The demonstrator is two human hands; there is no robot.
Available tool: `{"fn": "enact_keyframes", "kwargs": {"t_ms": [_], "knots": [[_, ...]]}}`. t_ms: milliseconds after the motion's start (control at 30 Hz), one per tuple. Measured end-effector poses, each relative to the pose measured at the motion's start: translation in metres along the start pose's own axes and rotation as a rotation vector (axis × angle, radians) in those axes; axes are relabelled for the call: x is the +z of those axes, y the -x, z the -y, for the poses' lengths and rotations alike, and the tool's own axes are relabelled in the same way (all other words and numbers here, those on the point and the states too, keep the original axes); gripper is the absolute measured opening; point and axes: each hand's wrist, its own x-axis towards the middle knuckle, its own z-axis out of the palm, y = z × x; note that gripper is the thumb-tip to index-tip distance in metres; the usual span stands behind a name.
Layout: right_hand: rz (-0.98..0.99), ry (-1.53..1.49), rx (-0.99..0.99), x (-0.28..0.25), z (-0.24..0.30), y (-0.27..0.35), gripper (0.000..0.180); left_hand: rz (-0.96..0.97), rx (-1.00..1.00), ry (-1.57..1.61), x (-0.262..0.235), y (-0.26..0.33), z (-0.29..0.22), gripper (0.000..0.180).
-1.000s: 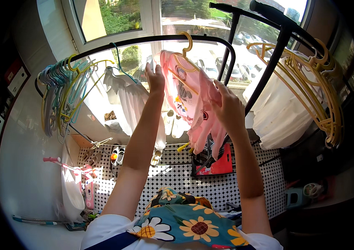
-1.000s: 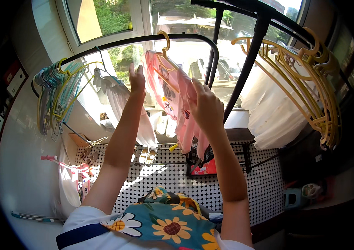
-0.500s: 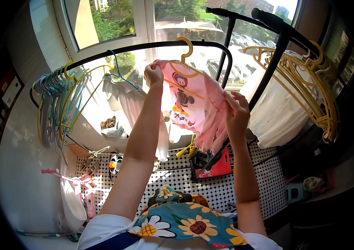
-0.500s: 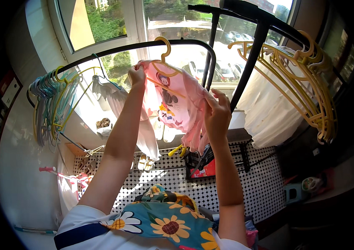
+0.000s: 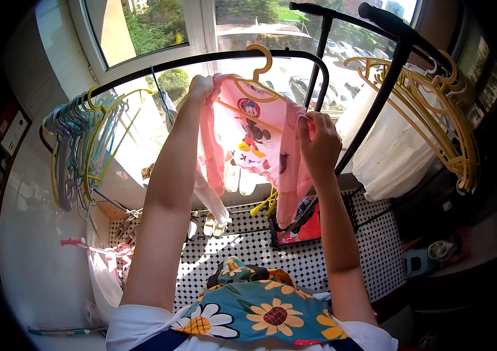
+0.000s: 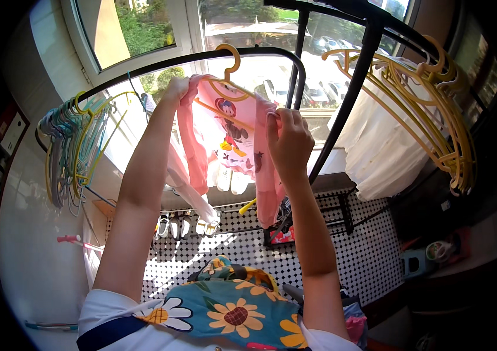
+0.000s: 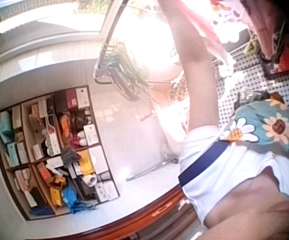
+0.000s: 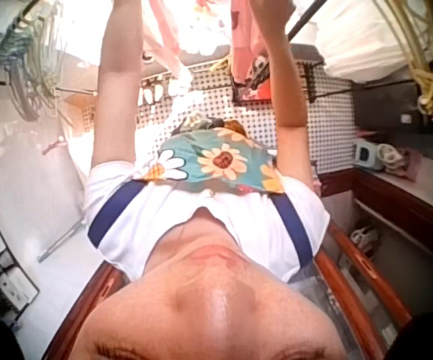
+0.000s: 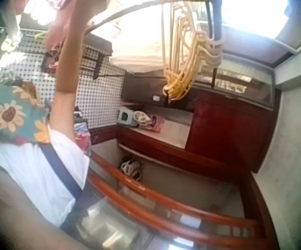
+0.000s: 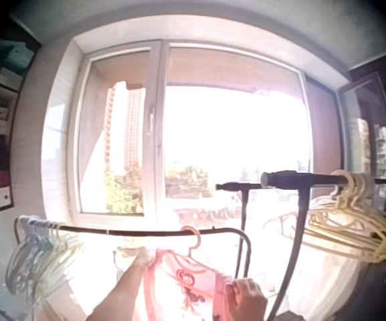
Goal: The person hangs a white cloth on a hanger and places it on a drying rack. They then retrieve small items from a washing machine and hang them on the rack using hangers and clips.
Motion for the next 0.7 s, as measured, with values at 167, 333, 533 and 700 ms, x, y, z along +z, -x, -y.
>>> {"fn": "enact_keyframes", "kwargs": {"t_ms": [167,333,533,700], "knots": [[-0.154,-0.079,-0.142,0.005,-0.006,-0.004,0.016,-0.166,0.048,0.187,0.005,0.043,0.000,0.049],[-0.194,-0.184,-0.158,0.008,-0.004,-0.027,0.016,-0.013,0.264,0.929,0.005,0.046,-0.026,0.011],[0.072,-0.152,-0.052,0.010,0.004,-0.034,0.013,-0.444,0.191,0.242,0.017,0.031,-0.003,0.020],[0.090,-0.174,-0.037,0.010,0.001,-0.025,0.014,-0.275,0.098,0.533,0.037,0.062,0.044,0.038]]}}
